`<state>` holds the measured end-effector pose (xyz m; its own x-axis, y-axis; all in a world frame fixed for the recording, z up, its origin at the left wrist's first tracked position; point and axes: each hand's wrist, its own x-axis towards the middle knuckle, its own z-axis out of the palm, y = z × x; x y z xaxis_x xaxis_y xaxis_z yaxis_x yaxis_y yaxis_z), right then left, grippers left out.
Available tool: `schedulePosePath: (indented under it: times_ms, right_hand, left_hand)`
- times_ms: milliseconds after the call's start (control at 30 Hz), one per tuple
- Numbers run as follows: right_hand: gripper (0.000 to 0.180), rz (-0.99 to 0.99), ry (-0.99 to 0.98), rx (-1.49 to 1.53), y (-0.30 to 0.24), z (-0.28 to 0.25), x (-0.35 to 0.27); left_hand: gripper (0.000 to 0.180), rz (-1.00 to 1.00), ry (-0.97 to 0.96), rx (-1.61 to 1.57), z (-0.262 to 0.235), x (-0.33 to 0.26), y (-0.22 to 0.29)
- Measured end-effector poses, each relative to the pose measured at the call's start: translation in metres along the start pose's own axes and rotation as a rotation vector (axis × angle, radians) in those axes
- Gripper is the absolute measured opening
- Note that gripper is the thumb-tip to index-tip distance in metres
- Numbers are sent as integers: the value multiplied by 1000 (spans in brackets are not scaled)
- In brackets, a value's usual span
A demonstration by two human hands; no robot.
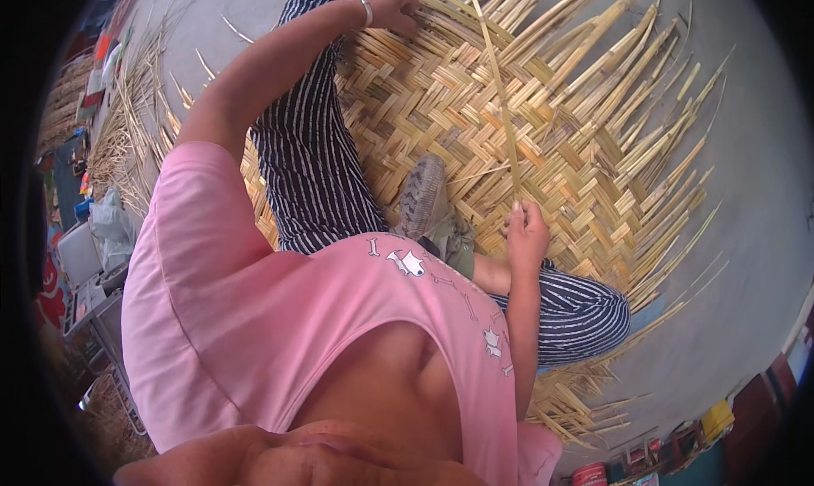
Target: The person sits on the floor and weaves thin bamboo strips by hand into a flat circular mat. They interlace the strips over and under existing rows, occasionally adjusting the position of the mat and their legs to continue the pattern.
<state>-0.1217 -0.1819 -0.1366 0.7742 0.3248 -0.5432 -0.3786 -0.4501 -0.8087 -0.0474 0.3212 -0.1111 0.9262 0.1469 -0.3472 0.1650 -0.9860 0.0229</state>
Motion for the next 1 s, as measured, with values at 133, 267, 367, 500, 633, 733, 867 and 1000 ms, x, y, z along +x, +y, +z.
schedulePosePath:
  times_ms: [133, 267, 367, 500, 633, 733, 867, 1000]
  right_hand:
    - [16, 13, 12, -30, 2, 0, 0]
    - [16, 18, 3, -37, 1, -2, 0]
    - [16, 54, 14, -22, 0, -1, 0]
    - [15, 56, -2, -17, -6, 0, 0]
    - [15, 39, 14, -2, -3, 0, 0]
    - [15, 34, 6, 9, -2, 0, 0]
    - [15, 61, 11, 0, -7, -1, -1]
    - [16, 71, 15, -13, -6, -1, 0]
  left_hand:
    - [42, 5, -128, -251, 15, 26, -26]
    - [51, 106, -214, -271, 28, 44, -39]
    - [46, 43, -188, -292, 34, 46, -31]
    - [39, 61, -202, -504, 48, 49, -47]
    - [40, 133, -125, -392, 16, 35, -29]
    - [46, 91, -125, -189, -22, 10, -17]
    - [48, -77, -224, -129, -35, -1, -37]
    - [45, -154, -216, -52, -38, -5, -35]
